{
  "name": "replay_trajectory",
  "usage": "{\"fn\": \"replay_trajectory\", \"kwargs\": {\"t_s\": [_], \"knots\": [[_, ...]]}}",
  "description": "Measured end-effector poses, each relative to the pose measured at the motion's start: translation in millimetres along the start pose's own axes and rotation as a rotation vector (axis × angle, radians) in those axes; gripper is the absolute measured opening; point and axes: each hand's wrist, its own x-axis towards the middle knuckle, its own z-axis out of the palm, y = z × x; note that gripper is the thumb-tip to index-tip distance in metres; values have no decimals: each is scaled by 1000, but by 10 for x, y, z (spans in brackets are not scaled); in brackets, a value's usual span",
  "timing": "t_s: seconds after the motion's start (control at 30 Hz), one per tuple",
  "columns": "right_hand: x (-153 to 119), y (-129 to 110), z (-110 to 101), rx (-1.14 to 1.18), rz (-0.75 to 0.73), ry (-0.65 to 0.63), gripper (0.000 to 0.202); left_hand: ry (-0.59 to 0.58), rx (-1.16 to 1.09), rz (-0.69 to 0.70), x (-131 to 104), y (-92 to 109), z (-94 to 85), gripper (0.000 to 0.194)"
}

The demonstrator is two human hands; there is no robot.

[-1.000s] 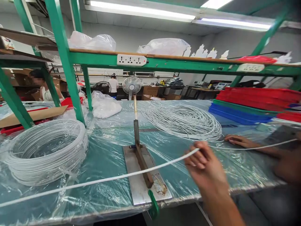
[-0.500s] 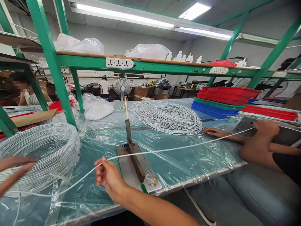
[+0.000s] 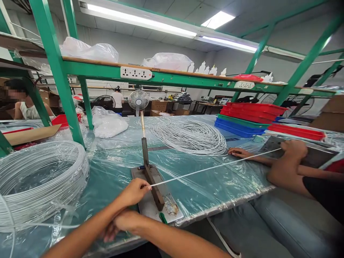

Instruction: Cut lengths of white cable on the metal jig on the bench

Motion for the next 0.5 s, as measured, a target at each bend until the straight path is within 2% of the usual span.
{"fn": "replay_trajectory", "kwargs": {"t_s": [0.07, 0.13, 0.17, 0.2, 0.23, 0.3, 0.33, 0.4, 0.5], "knots": [[-270, -174, -65, -153, 202, -183, 27, 34, -94, -22, 74, -118, 34, 43], [-569, -551, -151, -344, 382, -314, 17, 47, -168, -45, 126, -183, 81, 45], [-692, -799, -222, -389, 391, -323, 20, 60, -203, -56, 145, -202, 110, 46], [-779, -1069, -322, -413, 334, -233, 23, 80, -225, -66, 160, -218, 140, 46], [-822, -1341, -456, -453, 153, 29, 27, 107, -229, -76, 173, -234, 169, 46], [-772, -1833, -813, -485, -197, 680, 25, 165, -205, -89, 193, -272, 219, 44], [-692, -2030, -1021, -475, -273, 850, 21, 178, -183, -93, 201, -293, 238, 42], [-479, -2310, -1433, -442, -329, 1037, 22, 177, -140, -106, 213, -325, 257, 38], [-155, -2509, -1879, -385, -296, 1062, 31, 135, -112, -130, 220, -308, 240, 31]]}}
